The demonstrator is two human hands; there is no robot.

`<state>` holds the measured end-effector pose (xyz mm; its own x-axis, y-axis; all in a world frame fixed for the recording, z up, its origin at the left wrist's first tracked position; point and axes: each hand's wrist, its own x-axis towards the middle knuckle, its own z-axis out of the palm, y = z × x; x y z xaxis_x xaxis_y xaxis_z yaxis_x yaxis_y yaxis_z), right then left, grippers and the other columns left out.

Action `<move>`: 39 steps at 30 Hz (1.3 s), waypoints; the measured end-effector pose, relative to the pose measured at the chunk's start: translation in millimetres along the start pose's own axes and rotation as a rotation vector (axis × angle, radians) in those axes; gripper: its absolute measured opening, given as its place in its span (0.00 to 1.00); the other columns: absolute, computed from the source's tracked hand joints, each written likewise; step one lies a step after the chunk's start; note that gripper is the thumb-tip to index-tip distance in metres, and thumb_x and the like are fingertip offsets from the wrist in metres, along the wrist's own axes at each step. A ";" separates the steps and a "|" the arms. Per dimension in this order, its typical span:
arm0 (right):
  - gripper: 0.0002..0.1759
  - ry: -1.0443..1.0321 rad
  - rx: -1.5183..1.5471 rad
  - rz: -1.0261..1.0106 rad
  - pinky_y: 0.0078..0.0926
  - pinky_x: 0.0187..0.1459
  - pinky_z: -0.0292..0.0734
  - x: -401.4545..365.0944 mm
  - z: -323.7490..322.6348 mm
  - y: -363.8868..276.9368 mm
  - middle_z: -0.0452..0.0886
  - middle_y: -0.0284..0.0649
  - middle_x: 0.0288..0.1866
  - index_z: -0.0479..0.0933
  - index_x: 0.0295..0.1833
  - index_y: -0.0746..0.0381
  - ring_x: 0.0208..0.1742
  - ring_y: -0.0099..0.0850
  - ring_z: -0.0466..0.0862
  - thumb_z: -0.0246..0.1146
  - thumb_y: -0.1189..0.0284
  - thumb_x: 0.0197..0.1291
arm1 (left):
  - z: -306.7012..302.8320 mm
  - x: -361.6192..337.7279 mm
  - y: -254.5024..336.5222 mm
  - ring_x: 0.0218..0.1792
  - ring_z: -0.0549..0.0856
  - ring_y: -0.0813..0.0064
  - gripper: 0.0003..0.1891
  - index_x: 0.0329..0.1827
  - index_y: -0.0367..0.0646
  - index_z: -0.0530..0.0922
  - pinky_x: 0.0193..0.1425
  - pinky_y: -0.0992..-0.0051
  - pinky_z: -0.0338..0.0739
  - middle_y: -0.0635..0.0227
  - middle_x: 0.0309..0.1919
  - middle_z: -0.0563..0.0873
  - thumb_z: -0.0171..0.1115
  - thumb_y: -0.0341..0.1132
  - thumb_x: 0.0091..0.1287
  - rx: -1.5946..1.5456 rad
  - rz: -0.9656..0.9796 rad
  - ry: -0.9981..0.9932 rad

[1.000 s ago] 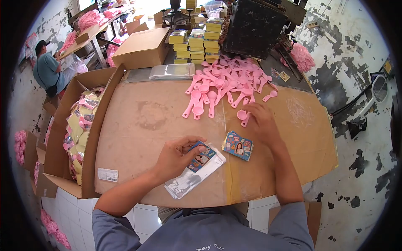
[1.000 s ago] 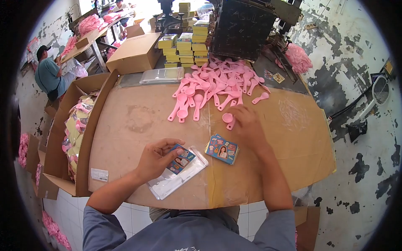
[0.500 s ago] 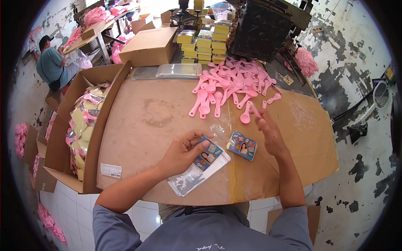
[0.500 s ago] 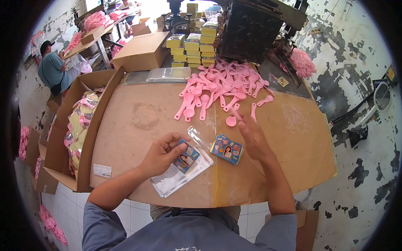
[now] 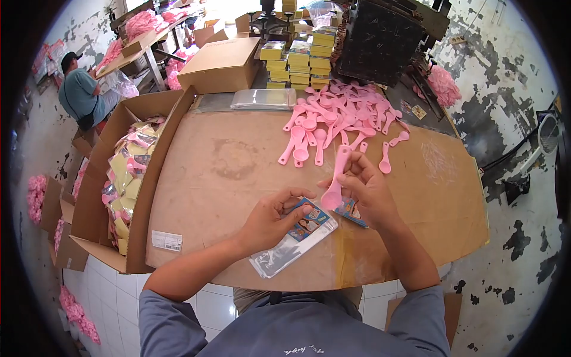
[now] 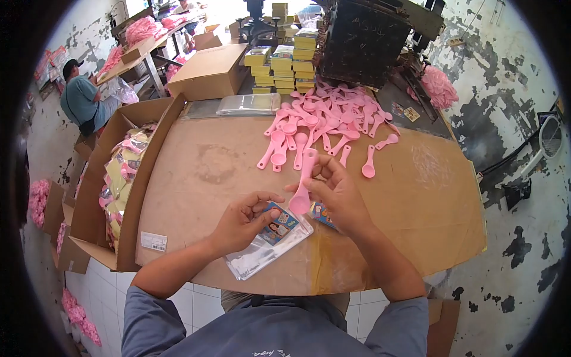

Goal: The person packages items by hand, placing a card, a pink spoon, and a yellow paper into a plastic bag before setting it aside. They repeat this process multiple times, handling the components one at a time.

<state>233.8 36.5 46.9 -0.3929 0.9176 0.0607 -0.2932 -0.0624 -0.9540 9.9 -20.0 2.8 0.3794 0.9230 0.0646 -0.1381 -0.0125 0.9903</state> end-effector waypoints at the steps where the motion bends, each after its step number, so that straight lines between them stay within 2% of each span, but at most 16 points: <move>1: 0.22 0.006 -0.050 -0.015 0.31 0.51 0.85 -0.7 -2.9 3.8 0.81 0.39 0.51 0.68 0.69 0.68 0.49 0.28 0.87 0.62 0.76 0.74 | 0.0 0.8 -2.1 0.49 0.87 0.82 0.16 0.67 0.33 0.75 0.53 0.79 0.84 0.65 0.47 0.90 0.61 0.27 0.80 0.019 -0.003 0.005; 3: 0.24 0.021 -0.152 -0.046 0.31 0.50 0.87 -3.4 -9.4 9.0 0.80 0.41 0.53 0.67 0.70 0.68 0.49 0.28 0.87 0.64 0.77 0.72 | 0.0 0.8 -4.9 0.49 0.87 0.82 0.16 0.67 0.32 0.76 0.53 0.79 0.84 0.64 0.49 0.90 0.61 0.27 0.80 0.041 -0.015 0.009; 9: 0.30 0.058 -0.146 -0.233 0.25 0.49 0.87 -8.6 -1.4 17.4 0.76 0.40 0.57 0.65 0.71 0.65 0.50 0.27 0.86 0.67 0.85 0.66 | 4.1 0.8 -3.3 0.49 0.87 0.82 0.18 0.69 0.31 0.76 0.54 0.79 0.85 0.63 0.51 0.91 0.62 0.29 0.80 -0.050 -0.065 -0.027; 15: 0.29 -0.021 -0.266 -0.296 0.23 0.49 0.86 -15.3 7.6 22.3 0.74 0.40 0.59 0.65 0.72 0.63 0.50 0.26 0.87 0.66 0.83 0.69 | 3.6 1.2 -4.5 0.45 0.87 0.85 0.18 0.69 0.33 0.77 0.49 0.79 0.85 0.67 0.48 0.91 0.61 0.31 0.81 -0.072 -0.070 0.027; 17: 0.29 -0.123 -0.394 -0.357 0.27 0.54 0.84 -13.4 -3.9 37.4 0.75 0.42 0.62 0.65 0.74 0.63 0.54 0.28 0.86 0.66 0.82 0.70 | 4.9 3.4 -8.4 0.42 0.87 0.87 0.18 0.69 0.33 0.77 0.45 0.81 0.84 0.68 0.46 0.91 0.61 0.32 0.81 -0.078 0.022 0.061; 20: 0.26 -0.353 -0.667 -0.505 0.33 0.62 0.79 -7.6 -17.5 31.2 0.75 0.44 0.66 0.69 0.72 0.64 0.61 0.32 0.83 0.65 0.81 0.71 | -0.8 -0.6 10.5 0.38 0.84 0.90 0.17 0.67 0.34 0.78 0.39 0.83 0.80 0.70 0.43 0.91 0.61 0.34 0.81 -0.054 -0.118 0.036; 22: 0.22 -0.369 -0.541 -0.427 0.36 0.66 0.76 -6.6 -8.7 20.3 0.76 0.46 0.68 0.73 0.68 0.64 0.65 0.34 0.80 0.65 0.81 0.71 | -1.5 -0.3 11.9 0.36 0.83 0.91 0.17 0.67 0.35 0.78 0.37 0.84 0.77 0.71 0.41 0.91 0.62 0.35 0.81 -0.101 -0.120 0.024; 23: 0.19 -0.291 -0.313 -0.289 0.37 0.67 0.75 -9.3 1.1 13.8 0.76 0.46 0.68 0.76 0.65 0.64 0.67 0.35 0.79 0.66 0.81 0.70 | -1.7 -0.8 12.2 0.35 0.83 0.91 0.17 0.66 0.35 0.78 0.36 0.84 0.76 0.72 0.40 0.91 0.63 0.35 0.81 -0.125 -0.121 0.016; 24: 0.17 -0.212 -0.089 -0.150 0.38 0.68 0.74 -11.4 9.4 7.0 0.76 0.47 0.69 0.79 0.62 0.64 0.69 0.35 0.78 0.66 0.81 0.69 | -3.1 -1.6 11.5 0.35 0.83 0.91 0.18 0.67 0.35 0.78 0.37 0.84 0.76 0.72 0.40 0.91 0.63 0.35 0.81 -0.133 -0.112 -0.014; 27: 0.11 -0.383 -0.616 -0.516 0.37 0.65 0.75 -7.1 17.4 -7.5 0.80 0.45 0.64 0.84 0.53 0.63 0.65 0.37 0.81 0.68 0.81 0.67 | -6.5 -2.1 7.5 0.39 0.84 0.90 0.19 0.68 0.35 0.76 0.42 0.82 0.78 0.71 0.43 0.91 0.63 0.36 0.81 -0.149 -0.073 -0.096; 30: 0.08 -0.511 -0.753 -0.598 0.38 0.63 0.76 -7.9 19.3 -27.8 0.82 0.43 0.60 0.85 0.47 0.62 0.62 0.39 0.83 0.70 0.81 0.64 | -5.1 -2.9 7.5 0.49 0.85 0.84 0.20 0.70 0.36 0.75 0.53 0.77 0.80 0.66 0.53 0.89 0.62 0.37 0.81 -0.183 -0.004 -0.124; 32: 0.06 -0.421 -0.827 -0.703 0.38 0.59 0.78 -9.8 27.1 -53.4 0.84 0.40 0.55 0.84 0.45 0.62 0.58 0.38 0.84 0.71 0.79 0.63 | -0.6 -2.6 7.9 0.58 0.85 0.78 0.20 0.71 0.37 0.74 0.63 0.72 0.80 0.62 0.60 0.86 0.61 0.37 0.81 -0.249 0.069 -0.090; 33: 0.06 -0.376 -0.866 -0.755 0.37 0.57 0.79 -12.8 32.1 -66.5 0.85 0.38 0.53 0.84 0.44 0.62 0.56 0.38 0.85 0.72 0.79 0.62 | -0.5 -2.3 8.5 0.61 0.84 0.76 0.21 0.71 0.37 0.74 0.66 0.70 0.78 0.61 0.63 0.85 0.61 0.36 0.81 -0.207 0.121 -0.066; 35: 0.05 -0.377 -1.188 -0.820 0.37 0.52 0.79 -25.2 43.3 -88.9 0.85 0.36 0.47 0.83 0.42 0.62 0.52 0.36 0.85 0.72 0.77 0.61 | -0.9 -1.2 10.1 0.67 0.82 0.70 0.22 0.72 0.37 0.74 0.73 0.66 0.74 0.59 0.67 0.82 0.61 0.35 0.80 -0.124 0.224 -0.020; 36: 0.05 -0.370 -1.350 -0.849 0.36 0.50 0.79 -28.6 45.9 -93.8 0.85 0.35 0.44 0.83 0.40 0.62 0.50 0.35 0.86 0.72 0.77 0.60 | -2.8 -1.6 12.4 0.67 0.82 0.69 0.22 0.73 0.37 0.73 0.73 0.66 0.74 0.59 0.67 0.83 0.62 0.35 0.79 0.007 0.293 -0.037; 39: 0.05 -0.268 -1.442 -0.762 0.33 0.42 0.77 -28.2 45.7 -96.4 0.83 0.34 0.36 0.82 0.39 0.61 0.42 0.34 0.85 0.72 0.75 0.60 | -0.4 -8.1 26.3 0.67 0.83 0.67 0.25 0.74 0.38 0.73 0.73 0.65 0.75 0.59 0.67 0.84 0.64 0.33 0.77 0.303 0.427 -0.058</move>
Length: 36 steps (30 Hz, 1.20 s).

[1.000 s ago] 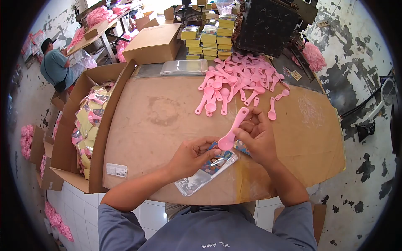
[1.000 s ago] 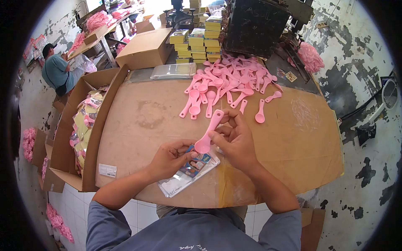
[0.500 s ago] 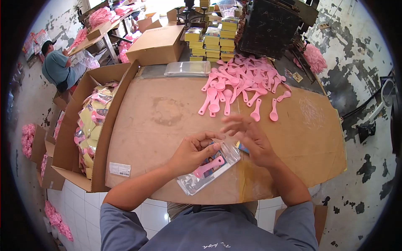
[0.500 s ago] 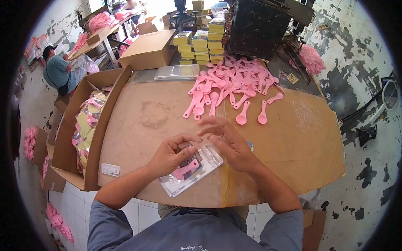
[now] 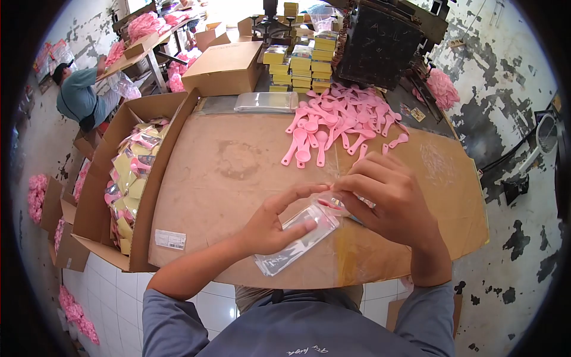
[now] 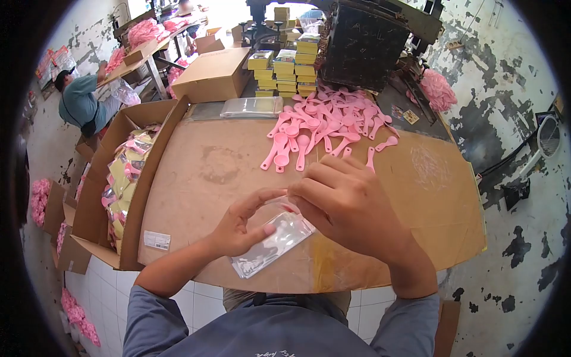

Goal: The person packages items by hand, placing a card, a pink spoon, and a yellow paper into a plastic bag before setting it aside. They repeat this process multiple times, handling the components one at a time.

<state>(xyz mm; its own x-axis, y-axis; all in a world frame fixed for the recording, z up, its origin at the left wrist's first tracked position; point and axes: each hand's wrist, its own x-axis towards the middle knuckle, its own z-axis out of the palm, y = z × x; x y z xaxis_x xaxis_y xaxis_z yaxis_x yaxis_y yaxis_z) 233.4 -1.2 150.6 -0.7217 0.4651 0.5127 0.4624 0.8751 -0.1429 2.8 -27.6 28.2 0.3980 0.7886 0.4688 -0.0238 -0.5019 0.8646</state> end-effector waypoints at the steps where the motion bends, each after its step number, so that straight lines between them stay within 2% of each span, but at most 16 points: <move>1: 0.05 -0.007 0.044 0.029 0.33 0.40 0.77 -0.7 1.1 0.0 0.82 0.35 0.35 0.82 0.39 0.61 0.40 0.34 0.85 0.72 0.75 0.60 | 2.4 1.4 11.2 0.67 0.84 0.67 0.25 0.74 0.39 0.74 0.72 0.65 0.76 0.59 0.66 0.85 0.65 0.32 0.76 0.042 -0.003 -0.002; 6: 0.06 0.048 0.260 0.158 0.32 0.33 0.77 -5.2 15.7 -2.5 0.81 0.38 0.33 0.83 0.41 0.63 0.32 0.34 0.84 0.72 0.74 0.62 | 8.0 3.0 9.5 0.60 0.87 0.70 0.19 0.68 0.34 0.77 0.68 0.68 0.78 0.59 0.58 0.88 0.63 0.28 0.76 0.032 -0.040 0.057; 9: 0.08 0.023 0.282 0.136 0.27 0.34 0.81 -4.6 17.7 -2.3 0.85 0.39 0.35 0.86 0.44 0.65 0.34 0.31 0.86 0.72 0.81 0.59 | 6.7 4.8 9.6 0.56 0.89 0.72 0.14 0.63 0.33 0.81 0.65 0.71 0.81 0.61 0.53 0.91 0.61 0.26 0.78 -0.036 -0.070 0.073; 12: 0.07 0.026 0.295 0.099 0.27 0.35 0.81 -4.9 23.3 -2.4 0.85 0.39 0.35 0.86 0.45 0.65 0.34 0.30 0.86 0.72 0.81 0.60 | 6.3 3.2 14.7 0.55 0.90 0.74 0.12 0.60 0.33 0.83 0.64 0.72 0.82 0.62 0.50 0.92 0.59 0.26 0.79 -0.134 -0.176 0.096; 14: 0.07 0.078 0.318 0.128 0.30 0.33 0.79 -3.6 27.6 -5.5 0.83 0.39 0.33 0.84 0.45 0.64 0.32 0.32 0.85 0.72 0.76 0.63 | 6.1 2.2 15.3 0.54 0.90 0.75 0.12 0.61 0.33 0.82 0.63 0.72 0.83 0.62 0.50 0.92 0.58 0.26 0.80 -0.222 -0.260 0.099; 15: 0.07 0.105 0.330 0.141 0.31 0.32 0.78 -2.8 29.0 -6.0 0.81 0.39 0.33 0.84 0.45 0.63 0.30 0.33 0.84 0.72 0.74 0.65 | 7.3 2.3 15.3 0.54 0.89 0.74 0.12 0.62 0.33 0.82 0.63 0.72 0.83 0.61 0.51 0.91 0.57 0.26 0.80 -0.260 -0.240 0.102; 18: 0.07 0.139 0.322 0.190 0.32 0.35 0.78 -1.9 30.8 -3.9 0.83 0.40 0.37 0.83 0.47 0.63 0.34 0.36 0.84 0.71 0.75 0.65 | 10.2 3.3 15.3 0.55 0.89 0.73 0.13 0.63 0.32 0.80 0.62 0.72 0.83 0.58 0.52 0.90 0.57 0.25 0.81 -0.326 -0.205 0.103; 21: 0.09 0.320 0.233 0.136 0.35 0.42 0.78 0.3 42.5 -4.5 0.84 0.41 0.45 0.82 0.47 0.61 0.43 0.37 0.85 0.71 0.76 0.63 | 6.6 3.1 14.5 0.54 0.89 0.74 0.13 0.64 0.32 0.79 0.60 0.72 0.84 0.58 0.51 0.91 0.57 0.25 0.80 -0.300 -0.198 0.119; 23: 0.11 0.267 0.025 0.001 0.36 0.48 0.76 -0.1 38.3 -4.6 0.83 0.40 0.49 0.82 0.48 0.60 0.49 0.37 0.84 0.73 0.75 0.60 | 4.9 2.5 9.2 0.51 0.91 0.76 0.14 0.65 0.32 0.80 0.56 0.75 0.85 0.59 0.46 0.93 0.59 0.26 0.80 -0.286 -0.160 0.159; 24: 0.12 0.240 -0.078 -0.066 0.36 0.50 0.75 -0.3 37.0 -4.6 0.83 0.39 0.51 0.82 0.48 0.59 0.52 0.37 0.84 0.73 0.75 0.59 | 4.0 1.9 11.0 0.49 0.91 0.77 0.15 0.65 0.32 0.80 0.54 0.75 0.85 0.59 0.44 0.93 0.60 0.26 0.79 -0.173 -0.151 0.169; 26: 0.14 0.222 -0.141 -0.092 0.37 0.54 0.72 0.7 44.7 -8.1 0.83 0.38 0.51 0.82 0.48 0.60 0.54 0.36 0.83 0.74 0.73 0.57 | 3.0 0.5 17.0 0.43 0.93 0.77 0.16 0.65 0.31 0.79 0.49 0.75 0.86 0.58 0.41 0.94 0.62 0.26 0.78 0.053 -0.135 0.183; 29: 0.15 0.234 -0.249 -0.124 0.36 0.55 0.71 -1.1 49.1 -10.9 0.82 0.37 0.51 0.82 0.49 0.61 0.55 0.35 0.83 0.73 0.70 0.56 | 3.8 -0.7 19.4 0.37 0.93 0.75 0.17 0.65 0.30 0.79 0.42 0.74 0.87 0.58 0.36 0.94 0.64 0.25 0.75 0.153 -0.088 0.196; 32: 0.16 0.223 -0.311 -0.155 0.35 0.56 0.71 -0.7 50.4 -9.8 0.82 0.37 0.51 0.82 0.48 0.62 0.56 0.35 0.83 0.71 0.68 0.55 | 4.6 -3.9 13.4 0.36 0.94 0.71 0.19 0.65 0.30 0.79 0.41 0.73 0.87 0.55 0.37 0.93 0.66 0.24 0.73 0.212 -0.070 0.186; 36: 0.18 0.201 -0.339 -0.142 0.35 0.58 0.71 -0.1 53.3 -9.5 0.82 0.38 0.52 0.82 0.48 0.63 0.58 0.34 0.82 0.71 0.68 0.52 | 6.6 -2.9 7.0 0.30 0.93 0.66 0.19 0.65 0.31 0.79 0.36 0.70 0.86 0.56 0.33 0.92 0.67 0.25 0.71 0.348 0.056 0.222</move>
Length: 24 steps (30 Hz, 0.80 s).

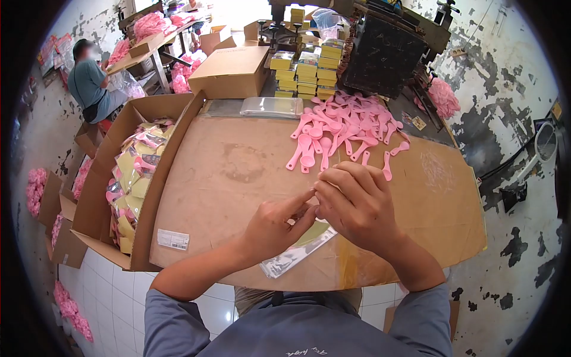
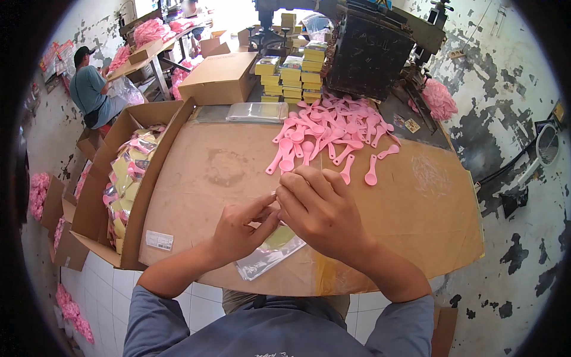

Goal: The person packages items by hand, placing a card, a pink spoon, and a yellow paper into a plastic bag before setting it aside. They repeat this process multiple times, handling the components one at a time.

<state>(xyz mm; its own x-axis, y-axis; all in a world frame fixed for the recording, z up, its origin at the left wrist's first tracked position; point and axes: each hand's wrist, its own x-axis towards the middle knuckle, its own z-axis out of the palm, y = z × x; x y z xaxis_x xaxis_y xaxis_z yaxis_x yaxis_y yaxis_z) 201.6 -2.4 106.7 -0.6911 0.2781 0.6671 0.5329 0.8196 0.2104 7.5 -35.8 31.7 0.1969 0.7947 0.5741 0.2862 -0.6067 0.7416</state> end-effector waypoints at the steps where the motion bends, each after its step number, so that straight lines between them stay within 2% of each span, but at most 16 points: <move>1: 0.17 -0.007 -0.029 -0.016 0.35 0.58 0.71 -0.6 1.8 -0.3 0.82 0.38 0.51 0.82 0.47 0.63 0.59 0.34 0.82 0.71 0.69 0.51 | 0.3 0.0 -0.8 0.29 0.92 0.65 0.19 0.65 0.31 0.79 0.35 0.70 0.86 0.56 0.32 0.91 0.67 0.25 0.71 0.035 0.038 0.008; 6: 0.12 -0.073 -0.104 -0.002 0.37 0.55 0.71 -0.1 5.9 1.8 0.80 0.39 0.46 0.80 0.43 0.61 0.55 0.35 0.81 0.69 0.73 0.52 | -0.9 -3.0 5.1 0.26 0.90 0.63 0.20 0.66 0.35 0.79 0.32 0.69 0.84 0.59 0.30 0.90 0.67 0.27 0.72 0.235 0.079 -0.089; 8: 0.10 0.025 0.008 0.137 0.38 0.54 0.70 -2.4 4.2 15.2 0.80 0.38 0.45 0.79 0.41 0.59 0.52 0.35 0.81 0.68 0.74 0.52 | -0.1 -1.8 7.1 0.27 0.91 0.65 0.20 0.67 0.36 0.79 0.31 0.69 0.84 0.60 0.31 0.91 0.66 0.27 0.73 0.227 0.065 -0.114; 9: 0.09 0.075 0.066 0.204 0.39 0.53 0.70 -4.3 1.5 24.8 0.79 0.38 0.45 0.79 0.40 0.58 0.51 0.36 0.81 0.67 0.75 0.52 | -1.6 -0.8 8.7 0.30 0.92 0.70 0.19 0.67 0.36 0.79 0.33 0.71 0.85 0.60 0.33 0.92 0.66 0.27 0.74 0.146 0.027 -0.116; 10: 0.07 0.104 0.155 0.279 0.37 0.51 0.70 -6.3 -7.1 35.5 0.81 0.35 0.46 0.77 0.40 0.58 0.51 0.31 0.79 0.65 0.77 0.56 | -3.9 0.8 10.5 0.33 0.92 0.75 0.19 0.67 0.36 0.79 0.35 0.74 0.85 0.61 0.35 0.93 0.65 0.27 0.75 0.064 -0.011 -0.116; 11: 0.05 0.051 0.470 0.414 0.33 0.46 0.71 -15.9 -13.7 48.5 0.81 0.35 0.42 0.77 0.41 0.59 0.47 0.28 0.81 0.64 0.77 0.60 | -5.6 2.4 11.0 0.36 0.93 0.79 0.19 0.68 0.36 0.79 0.37 0.76 0.85 0.62 0.37 0.94 0.64 0.27 0.76 -0.019 -0.049 -0.114; 14: 0.03 -0.122 1.262 0.845 0.22 0.31 0.72 -55.8 -68.4 80.2 0.77 0.33 0.27 0.75 0.44 0.62 0.29 0.21 0.81 0.61 0.74 0.73 | -8.7 5.1 5.7 0.40 0.92 0.81 0.18 0.68 0.35 0.79 0.40 0.78 0.85 0.62 0.38 0.94 0.63 0.27 0.77 -0.185 -0.199 -0.104; 16: 0.03 -0.032 1.574 0.725 0.20 0.24 0.74 -111.4 -92.3 126.4 0.74 0.33 0.22 0.75 0.46 0.62 0.18 0.21 0.77 0.59 0.74 0.75 | -12.6 6.5 7.8 0.43 0.91 0.81 0.18 0.69 0.34 0.78 0.43 0.78 0.85 0.61 0.40 0.94 0.63 0.27 0.78 -0.199 -0.270 -0.108; 17: 0.03 0.013 1.669 0.703 0.23 0.29 0.76 -138.3 -101.6 151.3 0.77 0.36 0.26 0.75 0.49 0.63 0.23 0.24 0.79 0.58 0.75 0.75 | -13.3 7.6 8.4 0.44 0.91 0.80 0.18 0.69 0.34 0.78 0.44 0.78 0.86 0.60 0.41 0.94 0.62 0.27 0.78 -0.206 -0.304 -0.110; 18: 0.05 0.112 1.612 0.772 0.25 0.34 0.78 -168.2 -106.3 176.7 0.79 0.38 0.30 0.76 0.52 0.63 0.28 0.26 0.82 0.58 0.75 0.75 | -11.7 7.9 6.2 0.42 0.91 0.81 0.19 0.70 0.35 0.77 0.43 0.79 0.85 0.60 0.42 0.94 0.62 0.27 0.78 -0.226 -0.278 -0.091; 20: 0.11 0.289 1.008 1.201 0.31 0.44 0.83 -224.6 -103.9 222.0 0.84 0.42 0.39 0.77 0.58 0.64 0.38 0.31 0.86 0.57 0.76 0.74 | -7.4 5.7 0.7 0.37 0.90 0.83 0.20 0.71 0.36 0.76 0.42 0.79 0.85 0.58 0.43 0.94 0.62 0.28 0.78 -0.264 -0.236 -0.048; 21: 0.14 0.264 0.678 1.313 0.34 0.49 0.85 -248.4 -98.2 233.6 0.86 0.44 0.44 0.77 0.61 0.64 0.43 0.34 0.89 0.56 0.77 0.74 | -6.6 4.4 0.0 0.39 0.90 0.83 0.19 0.71 0.35 0.76 0.43 0.78 0.85 0.58 0.44 0.94 0.62 0.28 0.79 -0.287 -0.258 -0.056; 24: 0.19 0.035 -0.041 1.198 0.37 0.53 0.83 -274.3 -90.2 223.1 0.86 0.45 0.49 0.77 0.65 0.65 0.49 0.36 0.87 0.60 0.77 0.70 | -5.5 6.0 -3.2 0.44 0.91 0.81 0.18 0.70 0.33 0.76 0.48 0.77 0.85 0.57 0.45 0.94 0.61 0.29 0.80 -0.346 -0.296 -0.070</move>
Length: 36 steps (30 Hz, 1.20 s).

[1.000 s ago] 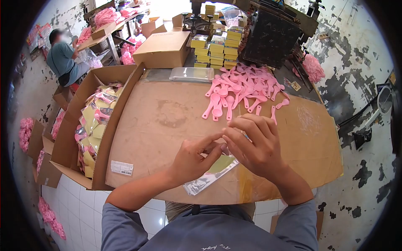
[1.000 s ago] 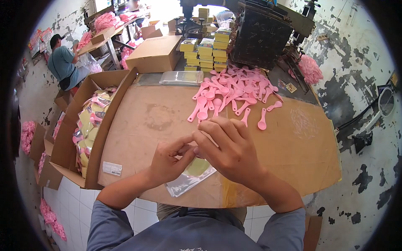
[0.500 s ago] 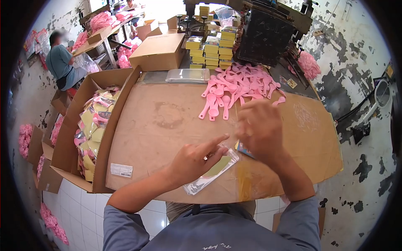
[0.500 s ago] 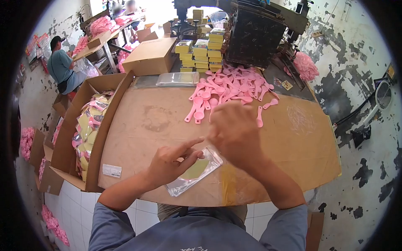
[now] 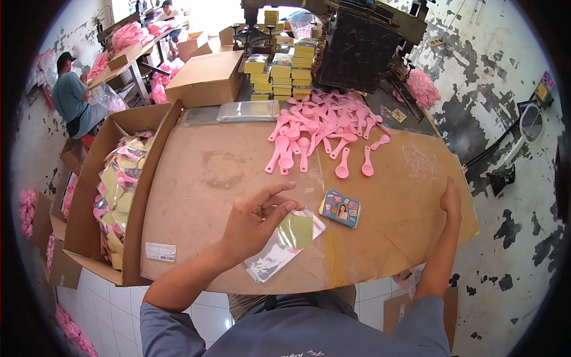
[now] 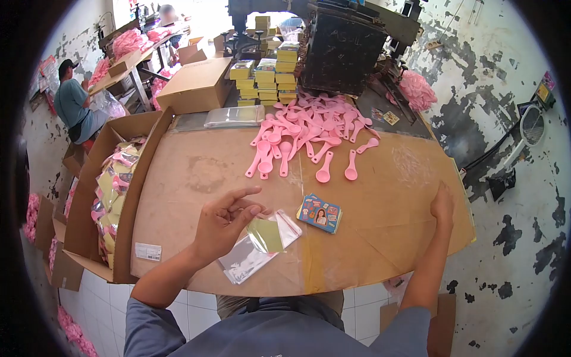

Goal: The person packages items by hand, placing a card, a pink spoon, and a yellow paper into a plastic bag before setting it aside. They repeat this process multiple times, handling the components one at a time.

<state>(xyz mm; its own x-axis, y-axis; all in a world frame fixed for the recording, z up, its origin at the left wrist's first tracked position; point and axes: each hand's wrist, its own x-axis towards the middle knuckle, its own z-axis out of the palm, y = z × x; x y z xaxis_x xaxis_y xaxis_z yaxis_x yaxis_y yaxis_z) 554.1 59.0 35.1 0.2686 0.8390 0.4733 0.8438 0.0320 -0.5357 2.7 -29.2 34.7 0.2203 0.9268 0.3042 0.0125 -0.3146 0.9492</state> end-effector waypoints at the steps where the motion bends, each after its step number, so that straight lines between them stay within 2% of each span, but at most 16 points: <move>1: 0.21 0.065 -0.220 -0.062 0.38 0.54 0.83 -8.1 2.9 3.5 0.86 0.46 0.50 0.76 0.67 0.65 0.51 0.37 0.87 0.61 0.77 0.69 | 0.6 0.6 -2.0 0.46 0.91 0.80 0.17 0.69 0.33 0.77 0.49 0.77 0.85 0.57 0.45 0.94 0.60 0.30 0.81 -0.019 -0.001 0.003; 3: 0.25 0.185 -0.660 -0.180 0.41 0.56 0.81 -21.4 10.6 7.5 0.86 0.47 0.54 0.76 0.70 0.65 0.55 0.39 0.86 0.63 0.77 0.67 | 2.1 1.2 -3.8 0.48 0.90 0.78 0.16 0.67 0.31 0.77 0.53 0.76 0.86 0.57 0.45 0.93 0.58 0.31 0.82 -0.083 -0.037 0.013; 5: 0.21 0.095 -0.069 -0.102 0.37 0.54 0.81 -30.9 24.1 -64.4 0.86 0.45 0.52 0.79 0.65 0.65 0.52 0.36 0.86 0.66 0.76 0.67 | 4.3 3.8 -3.8 0.49 0.90 0.76 0.16 0.66 0.30 0.77 0.55 0.75 0.86 0.56 0.45 0.93 0.57 0.32 0.83 -0.174 -0.099 0.021; 8: 0.19 -0.367 0.369 -0.158 0.31 0.52 0.80 -68.0 46.6 -175.3 0.86 0.40 0.48 0.81 0.63 0.64 0.49 0.30 0.85 0.69 0.72 0.69 | 5.3 4.8 -4.4 0.49 0.90 0.75 0.15 0.62 0.29 0.79 0.56 0.74 0.86 0.55 0.46 0.93 0.56 0.34 0.84 -0.220 -0.165 0.014; 10: 0.20 -0.657 0.580 -0.403 0.30 0.49 0.80 -94.8 69.3 -218.1 0.86 0.40 0.48 0.80 0.64 0.63 0.47 0.30 0.84 0.71 0.71 0.68 | 6.2 5.0 -13.4 0.49 0.91 0.73 0.14 0.60 0.30 0.80 0.54 0.74 0.87 0.55 0.45 0.92 0.57 0.34 0.83 -0.194 -0.109 0.016; 12: 0.23 -0.766 0.752 -0.479 0.26 0.46 0.80 -119.0 82.9 -261.0 0.86 0.39 0.46 0.80 0.65 0.63 0.45 0.28 0.84 0.72 0.71 0.67 | 6.6 4.3 -17.6 0.49 0.91 0.73 0.14 0.58 0.30 0.80 0.54 0.74 0.87 0.55 0.45 0.92 0.58 0.34 0.83 -0.179 -0.092 0.016; 15: 0.23 -1.016 0.784 -0.278 0.22 0.45 0.79 -120.7 101.2 -276.2 0.85 0.37 0.46 0.80 0.65 0.65 0.43 0.24 0.84 0.73 0.72 0.67 | 3.7 3.7 -16.2 0.50 0.90 0.75 0.13 0.57 0.29 0.81 0.56 0.74 0.86 0.56 0.47 0.92 0.60 0.33 0.82 -0.198 -0.121 0.016; 18: 0.19 -0.958 0.812 -0.320 0.20 0.44 0.78 -109.9 115.5 -270.5 0.84 0.35 0.45 0.81 0.63 0.67 0.44 0.20 0.83 0.71 0.74 0.69 | 4.3 4.2 -14.2 0.50 0.90 0.75 0.13 0.59 0.29 0.81 0.56 0.75 0.86 0.57 0.48 0.92 0.61 0.32 0.81 -0.262 -0.125 0.026; 20: 0.16 -0.944 0.908 -0.276 0.21 0.44 0.79 -109.3 117.0 -269.2 0.85 0.34 0.45 0.82 0.61 0.67 0.43 0.18 0.82 0.70 0.75 0.70 | 8.0 6.0 -12.4 0.50 0.89 0.75 0.14 0.60 0.29 0.81 0.56 0.75 0.86 0.58 0.48 0.92 0.62 0.32 0.81 -0.294 -0.106 0.030; 23: 0.13 -0.962 1.021 -0.158 0.21 0.44 0.80 -111.7 120.5 -262.3 0.85 0.32 0.45 0.83 0.59 0.67 0.43 0.17 0.83 0.68 0.76 0.71 | 3.4 6.9 -18.1 0.51 0.90 0.73 0.14 0.62 0.30 0.81 0.57 0.71 0.88 0.56 0.50 0.91 0.63 0.29 0.79 -0.293 -0.202 -0.015; 27: 0.10 -1.008 1.095 -0.019 0.22 0.50 0.82 -108.7 130.7 -248.7 0.86 0.35 0.48 0.83 0.57 0.69 0.48 0.21 0.86 0.65 0.81 0.72 | 1.6 5.3 -24.8 0.50 0.89 0.77 0.13 0.61 0.33 0.84 0.56 0.74 0.88 0.60 0.49 0.92 0.64 0.28 0.78 -0.198 -0.217 0.008; 30: 0.08 -0.997 1.149 -0.013 0.19 0.47 0.79 -107.8 125.9 -252.6 0.86 0.32 0.46 0.85 0.53 0.68 0.46 0.17 0.84 0.67 0.78 0.72 | 2.2 4.5 -21.8 0.48 0.89 0.81 0.13 0.60 0.34 0.86 0.54 0.76 0.87 0.63 0.48 0.92 0.65 0.29 0.78 -0.152 -0.148 0.007; 33: 0.07 -0.960 1.159 -0.090 0.20 0.48 0.80 -105.4 128.3 -247.7 0.87 0.34 0.47 0.86 0.51 0.68 0.45 0.19 0.84 0.67 0.78 0.71 | -3.1 4.5 -23.8 0.48 0.89 0.79 0.13 0.60 0.34 0.86 0.53 0.76 0.88 0.63 0.49 0.92 0.65 0.30 0.78 -0.073 -0.066 -0.053; 36: 0.08 -0.932 1.017 -0.287 0.22 0.48 0.79 -99.7 126.2 -241.7 0.87 0.35 0.47 0.87 0.50 0.67 0.44 0.21 0.83 0.67 0.77 0.71 | -7.5 7.7 -28.4 0.49 0.90 0.77 0.13 0.60 0.33 0.86 0.54 0.74 0.88 0.61 0.49 0.92 0.63 0.30 0.79 -0.054 -0.060 -0.099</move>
<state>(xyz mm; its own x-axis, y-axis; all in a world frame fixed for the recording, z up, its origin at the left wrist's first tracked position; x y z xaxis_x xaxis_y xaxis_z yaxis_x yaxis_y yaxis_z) 264.7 36.1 29.2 -0.5929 0.7701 0.2353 0.0085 0.2982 -0.9545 -3.3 -11.6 10.6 0.3158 0.9180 0.2398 -0.0231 -0.2452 0.9692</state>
